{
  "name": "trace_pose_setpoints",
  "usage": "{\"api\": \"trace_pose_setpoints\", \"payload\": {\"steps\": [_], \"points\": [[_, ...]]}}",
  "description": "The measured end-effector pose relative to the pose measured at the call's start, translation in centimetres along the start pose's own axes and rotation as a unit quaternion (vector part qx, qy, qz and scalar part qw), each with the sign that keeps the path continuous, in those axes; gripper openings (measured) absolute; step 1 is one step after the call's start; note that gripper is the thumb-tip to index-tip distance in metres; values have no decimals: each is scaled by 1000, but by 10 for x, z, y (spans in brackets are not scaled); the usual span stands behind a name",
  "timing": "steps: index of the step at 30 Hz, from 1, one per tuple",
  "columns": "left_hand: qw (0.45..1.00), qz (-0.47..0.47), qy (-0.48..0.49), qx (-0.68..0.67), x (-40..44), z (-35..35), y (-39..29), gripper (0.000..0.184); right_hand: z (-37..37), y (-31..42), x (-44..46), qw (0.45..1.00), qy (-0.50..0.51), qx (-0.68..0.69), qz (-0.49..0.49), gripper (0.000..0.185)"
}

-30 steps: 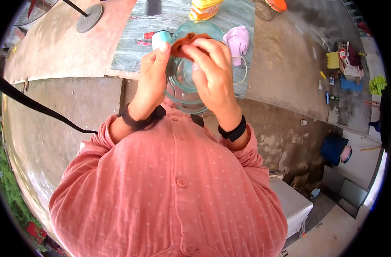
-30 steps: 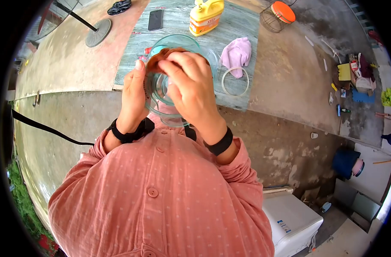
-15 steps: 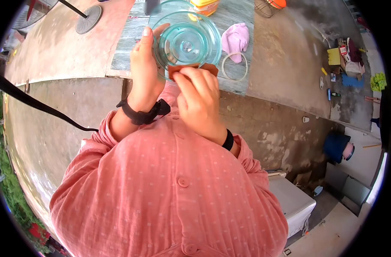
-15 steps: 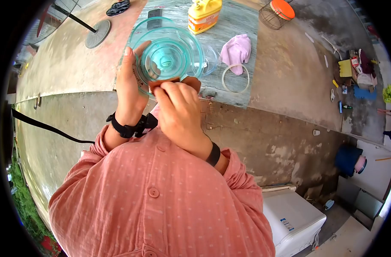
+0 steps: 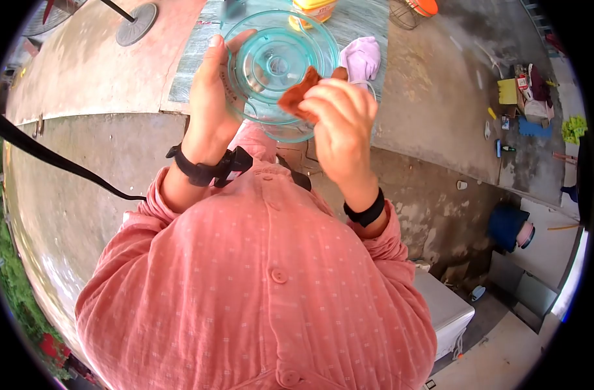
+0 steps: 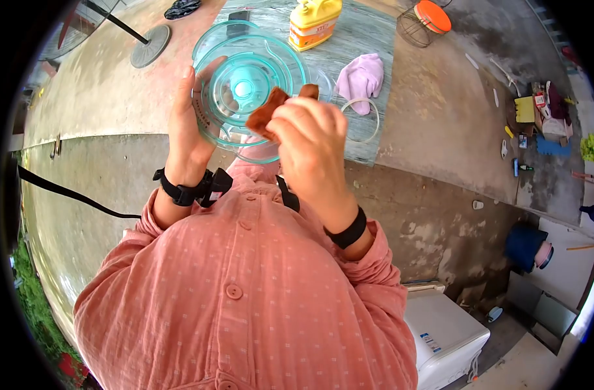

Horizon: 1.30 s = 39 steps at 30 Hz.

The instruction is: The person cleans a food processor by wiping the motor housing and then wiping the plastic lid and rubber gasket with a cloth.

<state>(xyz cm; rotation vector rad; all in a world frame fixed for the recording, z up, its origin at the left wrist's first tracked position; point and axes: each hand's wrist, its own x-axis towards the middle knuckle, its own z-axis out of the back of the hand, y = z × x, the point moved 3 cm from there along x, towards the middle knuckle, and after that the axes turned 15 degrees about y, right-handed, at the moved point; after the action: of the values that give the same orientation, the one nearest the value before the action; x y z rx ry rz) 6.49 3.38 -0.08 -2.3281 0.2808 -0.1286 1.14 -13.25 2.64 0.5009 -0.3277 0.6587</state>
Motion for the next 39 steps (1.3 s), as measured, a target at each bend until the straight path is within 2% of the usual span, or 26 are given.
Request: {"api": "trace_pose_setpoints", "payload": {"steps": [1,2,3,4,5,6,8,10,12,14,16,17,18,20,22,24,26,29,30,32,33,39], "points": [[1000,18,4,1,0,1,1,52,0,-7,2,1000,0,0,1,24],[1000,18,3,1,2,2,3,52,1,-15,2,999,-43,25,-12,21],[999,28,1,-34,4,3,6,50,3,-20,1,995,-87,50,-24,19],[997,38,0,-68,5,3,8,48,4,-19,0,995,-86,51,-24,19],[996,38,-5,-85,4,2,8,48,9,-26,-6,949,-170,224,-145,18],[996,37,-6,-85,4,-1,7,48,9,-33,-13,852,-244,385,-258,18],[992,-5,-20,-122,1,-3,4,48,17,-33,-14,765,-307,526,-207,23],[991,-24,-2,-130,2,-3,3,49,16,-31,-17,754,-291,553,-200,25],[989,-45,16,-137,4,-4,3,49,8,-26,-20,698,-247,639,-211,23],[991,-66,33,-112,4,-8,1,49,1,-21,-22,681,-244,656,-215,21],[991,-74,22,-109,4,-11,-1,49,0,-11,-22,669,-296,656,-184,20],[992,-72,11,-100,4,-12,-2,49,4,-1,-18,700,-298,627,-164,21],[994,-69,1,-90,4,-13,-3,48,1,0,-20,701,-296,628,-165,21],[994,-52,-27,-90,4,-13,-5,47,2,6,-24,864,-276,404,-120,24],[994,8,-18,-106,4,-12,-4,48,8,16,-14,956,-179,202,-117,16],[992,21,-29,-119,2,-11,-5,47,15,21,-1,992,-57,100,-51,14],[992,61,-26,-108,2,-5,-5,44,9,16,-1,990,-34,127,-45,15],[990,87,-35,-107,-5,-3,-2,41,5,15,2,967,82,220,-97,17],[990,87,-38,-108,-7,-4,-1,41,3,15,2,967,85,221,-97,17],[989,90,-73,-91,-13,-7,3,41,-8,15,5,951,157,251,-89,15],[989,83,-88,-81,-16,-9,3,41,-12,17,8,965,153,210,-26,14],[992,42,-113,-26,-19,11,10,40,-32,25,11,979,116,168,26,15]]}}
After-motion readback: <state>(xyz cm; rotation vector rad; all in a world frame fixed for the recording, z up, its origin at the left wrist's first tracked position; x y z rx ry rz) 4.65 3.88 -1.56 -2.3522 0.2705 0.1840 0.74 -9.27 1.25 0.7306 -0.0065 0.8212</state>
